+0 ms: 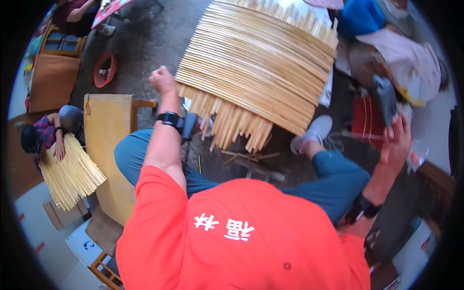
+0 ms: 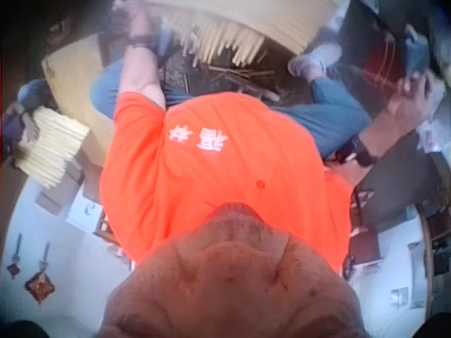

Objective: Weaving bamboo mats using string and wooden sticks.

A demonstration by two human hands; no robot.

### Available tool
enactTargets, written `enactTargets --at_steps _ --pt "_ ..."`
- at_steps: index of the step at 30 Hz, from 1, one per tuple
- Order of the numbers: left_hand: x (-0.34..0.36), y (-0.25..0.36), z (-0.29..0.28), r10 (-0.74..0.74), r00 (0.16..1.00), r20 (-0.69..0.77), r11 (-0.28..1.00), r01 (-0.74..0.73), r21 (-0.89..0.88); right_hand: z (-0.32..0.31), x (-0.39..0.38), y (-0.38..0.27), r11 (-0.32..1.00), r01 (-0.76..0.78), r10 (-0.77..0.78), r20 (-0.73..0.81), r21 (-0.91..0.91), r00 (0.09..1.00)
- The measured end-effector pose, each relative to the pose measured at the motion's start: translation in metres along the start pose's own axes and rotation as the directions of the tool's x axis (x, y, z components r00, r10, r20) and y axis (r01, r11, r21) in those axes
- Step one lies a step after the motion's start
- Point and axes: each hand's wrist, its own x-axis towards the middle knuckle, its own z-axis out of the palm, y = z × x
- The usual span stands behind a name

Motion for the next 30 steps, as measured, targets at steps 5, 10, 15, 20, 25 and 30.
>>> enactTargets --at_steps 5,10,15,20,25,30 --pt "-0.019 -0.025 -0.035 -0.281 0.952 0.118 0.915 0.303 -0.265 -0.007 -0.003 0.001 0.998 0.037 -0.041 0.063 0.059 0.997" --pt "-0.132 0.036 -0.056 0.738 0.619 0.268 0.672 -0.642 -0.369 -0.008 -0.008 0.002 0.996 0.052 -0.051 -0.005 0.077 0.999" --pt "-0.242 0.073 -0.085 0.759 -0.007 0.651 0.315 -0.871 -0.376 -0.012 -0.008 0.004 0.995 0.039 -0.040 0.004 0.094 0.999" --pt "-0.254 0.076 -0.089 0.696 -0.003 0.718 0.272 -0.924 -0.268 -0.017 -0.012 0.004 0.992 0.046 -0.054 0.062 0.114 0.997" --pt "-0.258 0.080 -0.086 0.650 0.023 0.760 0.339 -0.903 -0.263 -0.018 -0.013 0.000 0.986 0.055 -0.066 0.064 0.158 0.996" --pt "-0.276 0.089 -0.093 0.606 0.130 0.785 0.415 -0.893 -0.173 -0.023 -0.016 0.002 0.979 0.091 -0.106 0.077 0.183 0.991"
